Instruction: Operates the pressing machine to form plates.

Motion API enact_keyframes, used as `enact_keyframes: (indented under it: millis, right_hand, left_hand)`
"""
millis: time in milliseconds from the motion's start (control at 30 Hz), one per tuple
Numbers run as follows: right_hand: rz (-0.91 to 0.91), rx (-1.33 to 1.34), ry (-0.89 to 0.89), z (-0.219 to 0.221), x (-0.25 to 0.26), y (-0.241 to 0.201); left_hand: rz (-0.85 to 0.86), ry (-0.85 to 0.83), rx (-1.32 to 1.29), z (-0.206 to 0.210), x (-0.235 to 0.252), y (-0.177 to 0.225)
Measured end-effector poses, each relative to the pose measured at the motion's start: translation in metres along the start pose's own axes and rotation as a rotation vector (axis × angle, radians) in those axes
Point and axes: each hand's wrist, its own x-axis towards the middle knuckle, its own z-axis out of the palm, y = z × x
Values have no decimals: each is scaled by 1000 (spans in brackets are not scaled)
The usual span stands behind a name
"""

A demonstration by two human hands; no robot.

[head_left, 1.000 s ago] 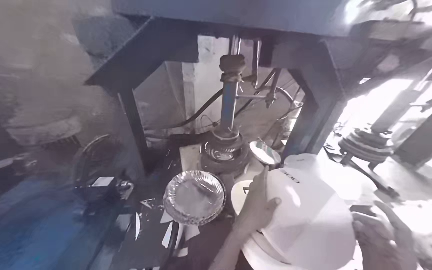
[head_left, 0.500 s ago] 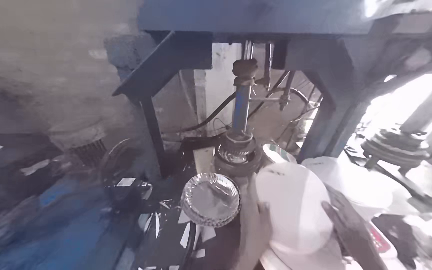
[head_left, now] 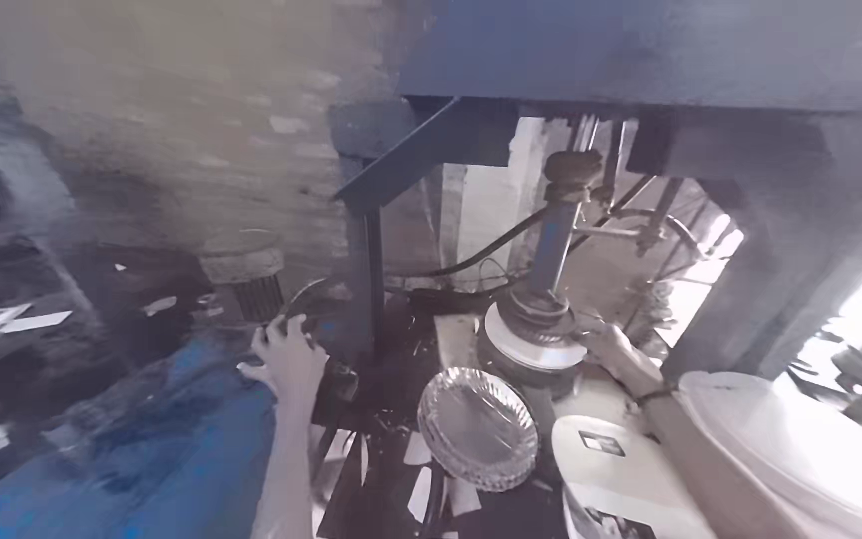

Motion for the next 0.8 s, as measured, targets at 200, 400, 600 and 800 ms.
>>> enact_keyframes:
  millis: [200,400,600,800]
  right_hand:
    - [-141,-192,115,-3,1,-4]
    - [-203,-78,111,-16,-19,13]
    - [-39,-509,-84,-38,-155,-42]
    - [-129,-802,-138,-31,-151,71]
  left_hand:
    - [-147,-205,109,33,24,-39]
    - [-44,-168,53,14,-12,-45]
    - [8,131,-151,0,-76,-78]
    - [-17,66,-123,-10,-81,-74]
